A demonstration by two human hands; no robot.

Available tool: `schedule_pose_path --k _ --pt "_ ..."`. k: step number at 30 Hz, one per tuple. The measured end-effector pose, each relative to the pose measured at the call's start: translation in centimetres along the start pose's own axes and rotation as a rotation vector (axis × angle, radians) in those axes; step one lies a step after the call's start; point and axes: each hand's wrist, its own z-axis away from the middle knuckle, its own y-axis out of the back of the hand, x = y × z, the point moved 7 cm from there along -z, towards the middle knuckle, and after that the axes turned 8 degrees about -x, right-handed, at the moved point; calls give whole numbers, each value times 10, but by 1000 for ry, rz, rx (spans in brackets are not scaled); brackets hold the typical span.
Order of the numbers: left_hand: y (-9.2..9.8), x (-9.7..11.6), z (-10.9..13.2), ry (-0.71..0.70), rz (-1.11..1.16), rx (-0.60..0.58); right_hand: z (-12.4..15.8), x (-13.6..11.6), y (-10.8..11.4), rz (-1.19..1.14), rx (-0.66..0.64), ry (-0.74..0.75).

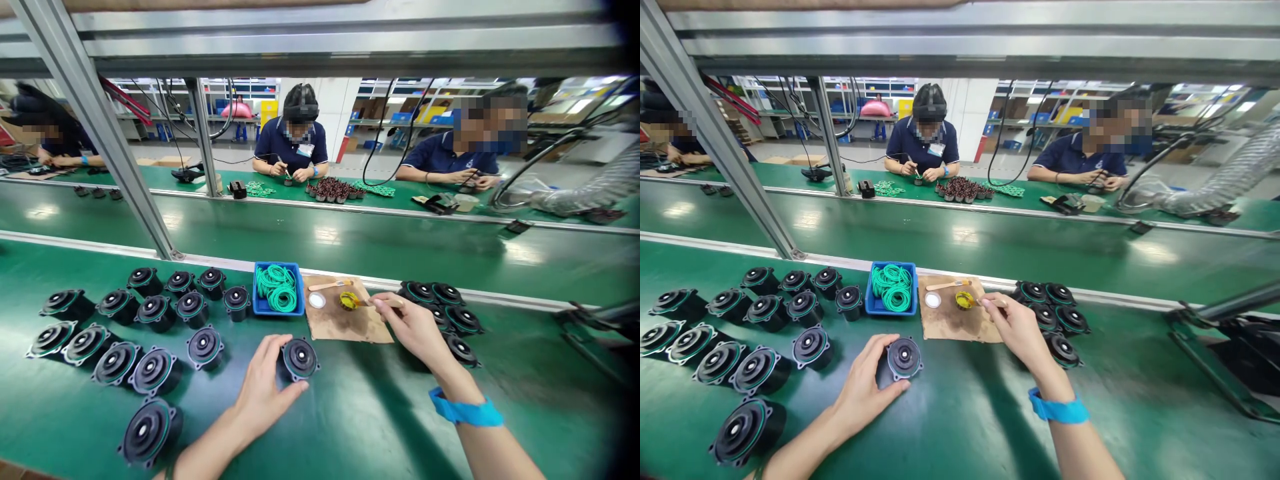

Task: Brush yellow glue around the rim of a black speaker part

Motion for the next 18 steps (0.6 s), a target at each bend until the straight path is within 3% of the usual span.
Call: schedule_pose_path --k 5,7,9,12,18 --pt "0 -3 2 49 -21 -35 11 -8 20 -127 221 -101" --pt "3 -1 3 23 -29 -24 21 -18 24 -317 296 -149" --pt "5 2 5 -29 -43 -3 32 -35 20 -529 291 -147" --pt "8 5 6 -85 -73 32 50 -67 7 -663 232 -45" --pt "12 12 5 -125 -95 62 80 -115 -12 -572 199 251"
